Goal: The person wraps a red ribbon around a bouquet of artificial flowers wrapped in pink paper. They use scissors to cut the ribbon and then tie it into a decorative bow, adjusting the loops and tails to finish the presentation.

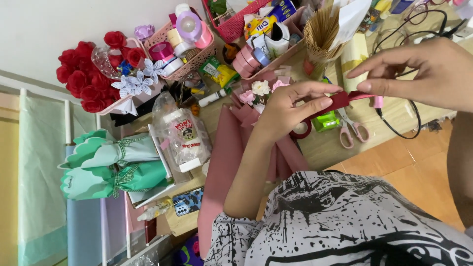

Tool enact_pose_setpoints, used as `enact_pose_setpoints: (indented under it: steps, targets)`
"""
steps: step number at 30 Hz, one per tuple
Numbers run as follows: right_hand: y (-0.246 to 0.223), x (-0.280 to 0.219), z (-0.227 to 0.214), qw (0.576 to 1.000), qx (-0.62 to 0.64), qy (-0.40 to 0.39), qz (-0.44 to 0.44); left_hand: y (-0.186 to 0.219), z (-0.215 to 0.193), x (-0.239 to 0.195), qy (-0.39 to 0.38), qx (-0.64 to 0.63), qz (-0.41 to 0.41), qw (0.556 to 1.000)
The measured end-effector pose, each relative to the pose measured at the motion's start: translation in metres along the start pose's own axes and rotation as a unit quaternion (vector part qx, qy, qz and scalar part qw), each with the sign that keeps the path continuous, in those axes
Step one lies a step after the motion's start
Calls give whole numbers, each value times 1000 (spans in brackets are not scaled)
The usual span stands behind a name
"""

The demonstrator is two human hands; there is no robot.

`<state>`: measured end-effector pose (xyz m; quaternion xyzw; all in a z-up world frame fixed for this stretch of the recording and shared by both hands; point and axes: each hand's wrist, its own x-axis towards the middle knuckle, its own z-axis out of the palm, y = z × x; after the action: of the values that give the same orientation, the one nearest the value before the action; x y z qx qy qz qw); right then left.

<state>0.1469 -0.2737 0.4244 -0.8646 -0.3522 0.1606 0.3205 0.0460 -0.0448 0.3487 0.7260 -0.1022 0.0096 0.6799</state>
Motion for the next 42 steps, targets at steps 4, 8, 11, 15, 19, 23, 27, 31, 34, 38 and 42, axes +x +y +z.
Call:
enact_pose_setpoints:
  steps: [4,8,11,15,19,23,27,31,34,38,42]
  targets:
    - [10,3,-8,995,9,-46,90,1,3,3,6,26,-17,999]
    - [44,-1,-9,997,-73,25,-30,-1,3,5,4,50,-47,998]
    - [60,-9,-5,974,-90,86,-190,-10,3,8,-10,40,-45,998]
    - [86,-20,-4,923,-164,129,-324,-12,4,13,-15,-7,-73,997]
    - [89,-26,4,851,-273,211,-397,2,5,15,-33,-56,-122,990]
    - [116,-24,28,817,-297,318,-379,-1,16,21,-53,-87,-109,989]
    - [131,-32,63,832,-327,384,-231,4,32,25,-20,-79,-102,991]
    - [85,-53,80,962,2,269,-46,-11,48,28,-19,-36,-78,996]
    - [86,-65,104,858,440,245,99,-13,59,24,-7,-6,-74,997]
    - [80,-70,124,793,524,284,126,-27,73,13,-21,18,-111,993]
    - [83,-70,136,773,546,295,133,-40,81,2,13,16,-138,990]
